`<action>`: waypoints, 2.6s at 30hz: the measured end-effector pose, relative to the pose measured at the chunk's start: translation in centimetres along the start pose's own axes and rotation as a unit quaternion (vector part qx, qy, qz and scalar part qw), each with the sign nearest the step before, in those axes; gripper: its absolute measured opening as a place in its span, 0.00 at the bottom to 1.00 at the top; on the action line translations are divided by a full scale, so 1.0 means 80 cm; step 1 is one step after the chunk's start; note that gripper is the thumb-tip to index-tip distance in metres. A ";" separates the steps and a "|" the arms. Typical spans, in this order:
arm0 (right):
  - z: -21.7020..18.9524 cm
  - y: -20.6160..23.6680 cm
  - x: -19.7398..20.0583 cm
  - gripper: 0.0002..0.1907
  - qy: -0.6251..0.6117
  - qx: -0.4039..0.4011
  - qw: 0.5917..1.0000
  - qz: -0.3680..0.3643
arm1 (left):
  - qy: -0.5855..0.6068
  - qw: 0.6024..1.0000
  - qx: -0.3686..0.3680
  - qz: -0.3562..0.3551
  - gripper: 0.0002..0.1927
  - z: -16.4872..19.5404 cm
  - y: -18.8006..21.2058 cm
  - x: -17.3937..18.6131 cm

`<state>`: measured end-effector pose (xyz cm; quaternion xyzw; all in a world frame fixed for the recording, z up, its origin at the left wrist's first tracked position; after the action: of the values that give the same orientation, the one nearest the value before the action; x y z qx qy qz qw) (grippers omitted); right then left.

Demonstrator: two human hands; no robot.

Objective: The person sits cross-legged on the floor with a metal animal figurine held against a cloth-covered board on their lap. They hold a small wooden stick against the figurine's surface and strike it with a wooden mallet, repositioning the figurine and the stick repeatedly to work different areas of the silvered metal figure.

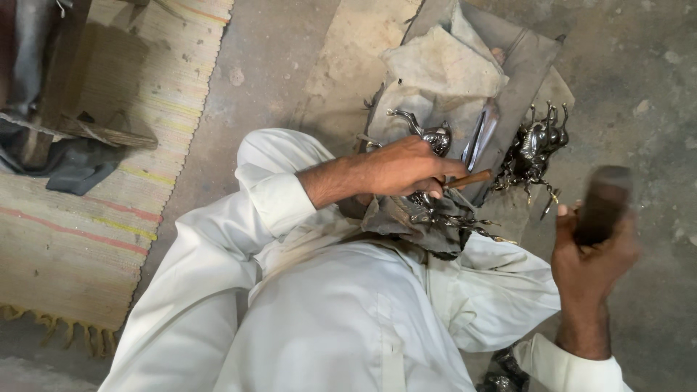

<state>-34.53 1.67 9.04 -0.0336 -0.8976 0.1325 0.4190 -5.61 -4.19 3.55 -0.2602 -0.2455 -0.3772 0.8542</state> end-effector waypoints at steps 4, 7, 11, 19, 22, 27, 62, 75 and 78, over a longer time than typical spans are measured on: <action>-0.024 0.002 0.000 0.15 0.270 0.199 0.941 -0.042 | -0.028 0.997 0.045 -0.057 0.19 -0.003 0.001 -0.004; -0.015 -0.004 0.005 0.10 0.224 0.099 0.966 -0.079 | -0.015 1.000 -0.003 -0.002 0.20 0.003 0.004 0.002; -0.020 -0.007 0.005 0.12 0.200 0.107 0.973 -0.048 | 0.023 0.999 0.007 0.022 0.17 0.004 0.014 0.006; -0.030 -0.032 0.003 0.13 0.245 0.101 0.958 -0.104 | 0.025 0.998 0.045 0.046 0.15 0.006 0.016 0.002; -0.028 -0.043 0.009 0.17 0.170 -0.050 0.977 -0.117 | 0.025 0.996 0.060 0.060 0.16 0.006 0.019 0.000; -0.063 -0.050 -0.009 0.23 0.243 0.139 0.937 -0.210 | 0.160 0.936 0.131 0.284 0.17 0.009 0.066 -0.010; -0.072 -0.101 0.009 0.16 0.353 0.078 0.911 -0.198 | 0.095 0.973 0.135 0.159 0.18 0.007 0.033 -0.006; 0.014 -0.036 -0.004 0.17 0.183 -0.074 0.950 -0.243 | 0.136 0.967 0.071 0.204 0.21 -0.002 0.037 0.014; 0.020 -0.019 -0.019 0.20 0.054 -0.087 0.969 -0.226 | 0.068 0.991 0.000 0.119 0.22 0.006 0.018 0.018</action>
<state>-34.72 -0.42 7.36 0.1271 -0.8658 -0.0463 0.4818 -3.78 -3.79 4.45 -0.2613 -0.1545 -0.2893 0.9078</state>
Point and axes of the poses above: each hand's wrist, its own y-axis away from the middle knuckle, its own x-axis out of the back of the hand, z = x × y, the point moved 4 cm from there along -y, towards the middle knuckle, and after that the axes turned 4 degrees about -z, right-handed, at the moved point
